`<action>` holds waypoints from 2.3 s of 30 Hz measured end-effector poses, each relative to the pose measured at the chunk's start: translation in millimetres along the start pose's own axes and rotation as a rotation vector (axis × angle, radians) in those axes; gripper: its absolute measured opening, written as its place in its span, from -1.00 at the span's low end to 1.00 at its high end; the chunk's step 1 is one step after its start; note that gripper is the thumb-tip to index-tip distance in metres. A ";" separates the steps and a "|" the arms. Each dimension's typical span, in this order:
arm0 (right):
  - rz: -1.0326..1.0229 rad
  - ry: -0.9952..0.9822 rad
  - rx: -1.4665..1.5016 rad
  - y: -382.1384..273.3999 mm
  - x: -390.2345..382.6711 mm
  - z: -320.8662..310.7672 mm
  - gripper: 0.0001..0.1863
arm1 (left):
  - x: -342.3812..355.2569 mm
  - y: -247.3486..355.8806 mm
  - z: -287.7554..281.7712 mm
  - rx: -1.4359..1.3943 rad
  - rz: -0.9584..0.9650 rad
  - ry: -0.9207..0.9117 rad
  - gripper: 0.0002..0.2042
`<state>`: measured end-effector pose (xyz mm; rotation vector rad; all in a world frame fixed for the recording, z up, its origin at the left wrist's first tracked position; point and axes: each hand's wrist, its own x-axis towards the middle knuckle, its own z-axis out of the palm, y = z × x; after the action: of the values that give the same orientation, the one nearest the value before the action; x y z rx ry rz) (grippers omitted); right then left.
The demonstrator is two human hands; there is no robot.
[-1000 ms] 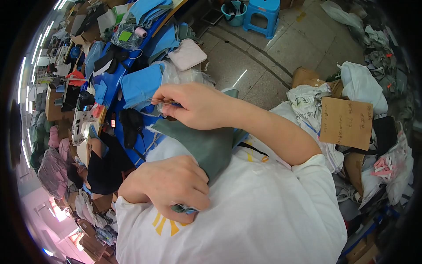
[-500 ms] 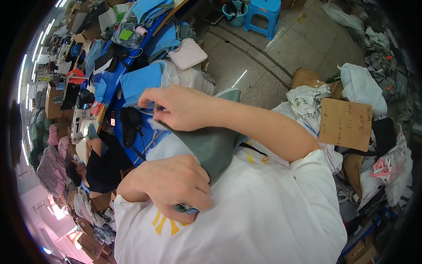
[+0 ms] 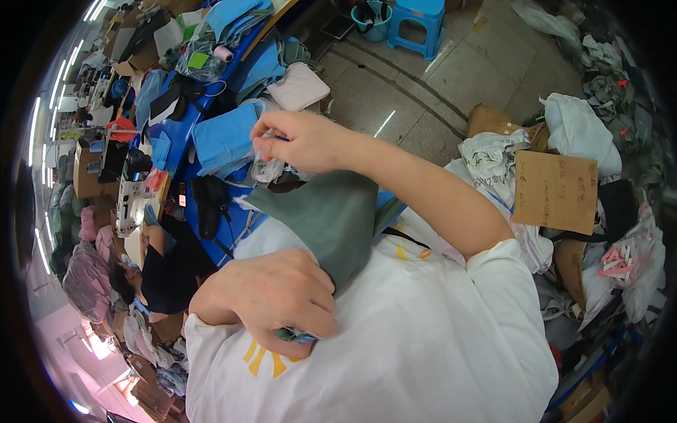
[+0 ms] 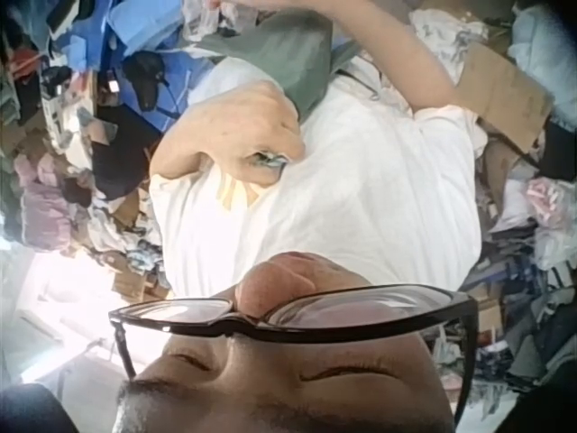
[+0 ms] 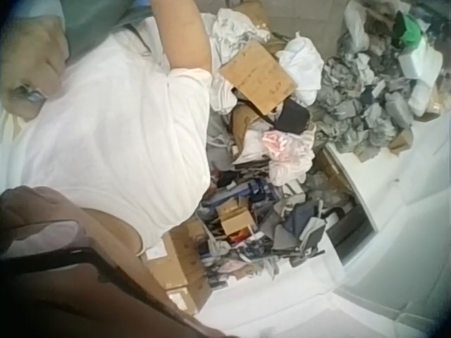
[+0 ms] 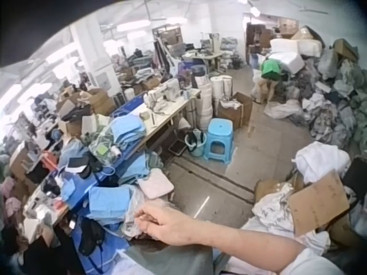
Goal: Trimming excess fabric and inner padding from a sewn blue and green part using thread nippers.
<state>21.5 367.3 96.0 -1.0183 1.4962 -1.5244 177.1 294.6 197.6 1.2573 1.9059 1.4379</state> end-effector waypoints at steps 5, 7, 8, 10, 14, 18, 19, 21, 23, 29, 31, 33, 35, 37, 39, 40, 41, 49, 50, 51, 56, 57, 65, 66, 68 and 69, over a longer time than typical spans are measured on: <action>0.110 -0.163 0.132 -30.0 -3.6 10.8 -0.49 | 1.4 0.7 -2.0 -0.003 -0.008 -0.012 -0.76; -0.012 -0.171 -0.221 -41.2 -7.7 13.7 -0.26 | 2.1 0.5 -3.6 -0.014 -0.006 -0.003 -0.76; -0.063 -0.175 -0.296 -40.1 -8.1 14.7 -0.20 | 1.7 0.1 -3.4 -0.013 -0.008 -0.002 -0.76; -0.005 -0.209 -0.330 -38.8 -10.0 12.3 -0.24 | 0.3 -1.2 -3.2 -0.013 0.007 0.025 -0.77; 0.145 -0.190 -0.299 -35.6 -13.9 -1.1 -0.28 | -1.3 4.1 -10.5 -0.020 -0.057 0.007 -0.76; 0.172 -0.139 -0.343 -32.6 -20.7 -4.5 -0.23 | -1.2 4.1 -12.0 -0.012 -0.065 0.018 -0.77; 0.090 -0.101 -0.468 -32.4 -22.5 -3.4 -0.17 | -0.7 4.2 -13.1 -0.007 -0.079 0.014 -0.77; 0.109 -0.116 -0.525 -32.0 -22.5 -3.6 0.00 | 1.0 3.6 -14.6 0.003 -0.083 0.012 -0.78; 0.139 -0.179 -0.447 -35.3 -24.1 -2.5 0.03 | 3.8 1.7 -15.8 0.013 -0.089 0.009 -0.78; 0.149 -0.284 -0.557 -63.5 -27.9 5.5 0.08 | 15.8 -7.3 -12.5 0.031 -0.064 -0.013 -0.79; 0.066 -0.278 -0.640 -43.1 -27.4 3.9 -0.03 | 21.0 -8.5 -13.5 0.027 -0.051 -0.003 -0.80; 0.030 -0.148 -0.614 -27.7 -32.0 -8.0 -0.09 | 25.2 -7.2 -21.7 0.029 -0.090 -0.056 -0.82; 0.037 0.130 -0.439 -20.5 -42.5 -29.2 -0.18 | 24.7 -9.0 -31.0 0.030 -0.133 -0.101 -0.83; 0.055 0.450 -0.174 -9.1 -58.4 -56.2 -0.24 | 17.7 -13.6 -45.0 0.098 -0.092 0.156 -0.86; 0.033 0.636 -0.055 13.6 -74.4 -81.6 -0.27 | 7.8 -6.9 -64.4 0.300 -0.221 0.302 -0.81; 0.024 0.754 -0.028 22.0 -80.7 -91.5 -0.28 | 0.0 -2.1 -70.3 0.387 -0.271 0.380 -0.81; 0.006 0.891 0.006 30.2 -90.5 -101.2 -0.28 | -0.1 2.0 -75.6 0.482 -0.314 0.438 -0.82; 0.165 1.031 -0.051 75.9 -109.3 -135.0 -0.30 | 13.6 30.9 -103.3 0.938 -0.643 0.528 -0.84; 0.150 1.033 0.010 78.9 -111.8 -134.8 -0.33 | 15.0 31.8 -105.5 0.943 -0.681 0.569 -0.83; 0.147 1.038 0.023 79.0 -114.7 -132.5 -0.33 | 18.0 32.8 -107.0 0.947 -0.718 0.612 -0.82; -0.176 0.904 0.039 42.1 -118.8 -108.5 -0.42 | 41.9 47.1 -111.8 1.005 -0.736 0.636 -0.81; -0.229 0.804 -0.020 30.3 -118.0 -107.4 -0.37 | 45.8 49.7 -111.9 1.012 -0.744 0.635 -0.81; -0.583 0.441 -0.242 -9.2 -87.1 -114.3 -0.17 | 72.7 55.8 -99.5 1.049 -0.802 0.640 -0.81; -0.503 0.424 -0.261 -6.3 -83.8 -116.2 -0.18 | 73.7 56.1 -97.7 1.050 -0.809 0.648 -0.81; -0.427 0.395 -0.283 -2.7 -80.9 -123.2 -0.20 | 74.0 55.5 -93.6 1.025 -0.853 0.705 -0.83; -0.364 0.382 -0.365 -0.3 -82.8 -128.6 -0.26 | 72.7 55.2 -92.3 1.023 -0.856 0.714 -0.83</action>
<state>-63.7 494.3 94.0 -1.3194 1.9913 -1.8154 91.8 311.7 293.9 -0.0113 3.2623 0.3953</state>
